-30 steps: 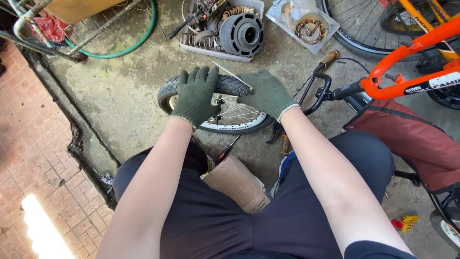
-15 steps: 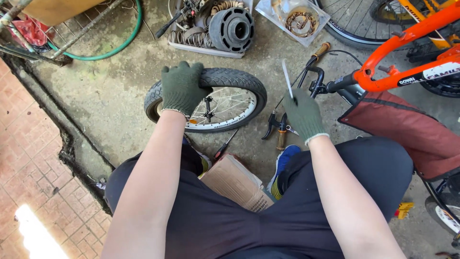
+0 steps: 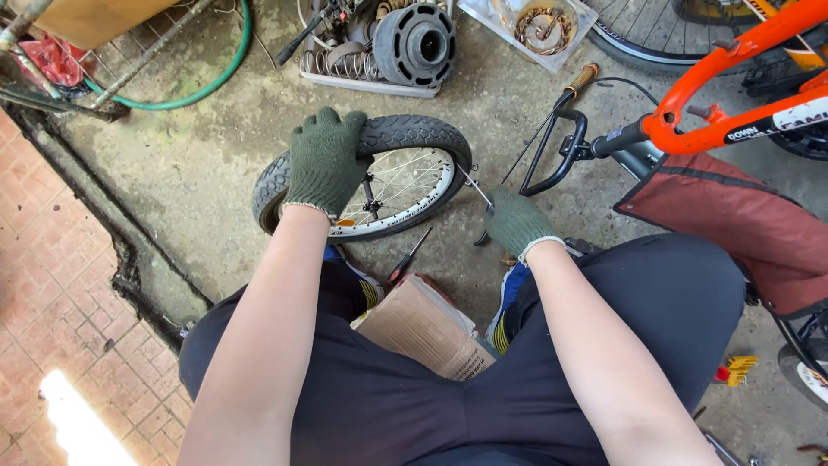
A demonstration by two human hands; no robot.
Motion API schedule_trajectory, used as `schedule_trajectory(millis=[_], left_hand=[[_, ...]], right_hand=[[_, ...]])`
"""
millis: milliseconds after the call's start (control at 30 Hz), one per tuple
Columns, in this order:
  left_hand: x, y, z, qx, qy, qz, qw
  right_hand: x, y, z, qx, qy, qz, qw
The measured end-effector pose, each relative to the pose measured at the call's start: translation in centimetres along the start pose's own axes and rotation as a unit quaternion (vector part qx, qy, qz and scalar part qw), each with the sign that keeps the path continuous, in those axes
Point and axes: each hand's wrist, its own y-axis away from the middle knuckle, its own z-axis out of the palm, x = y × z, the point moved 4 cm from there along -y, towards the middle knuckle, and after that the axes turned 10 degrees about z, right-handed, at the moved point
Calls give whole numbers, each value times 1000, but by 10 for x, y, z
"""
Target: The person uses a tire lever to pry the tire bead off the rim of a bicycle wheel. They rotate the wheel and repeatedly insert the lever to separate the tire from the rim.
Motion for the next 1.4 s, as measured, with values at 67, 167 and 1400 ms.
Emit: schedule_trajectory(millis=[67, 167, 1400], left_hand=[[2, -7, 6, -4, -55, 30, 998], [12, -8, -18, -81, -19, 41, 996], [-14, 12, -45, -47, 31, -7, 998]], right_hand=[[-14, 16, -27, 33, 25, -26, 999], [-17, 13, -39, 27, -22, -17, 999], [-131, 67, -131, 72, -73, -59, 993]])
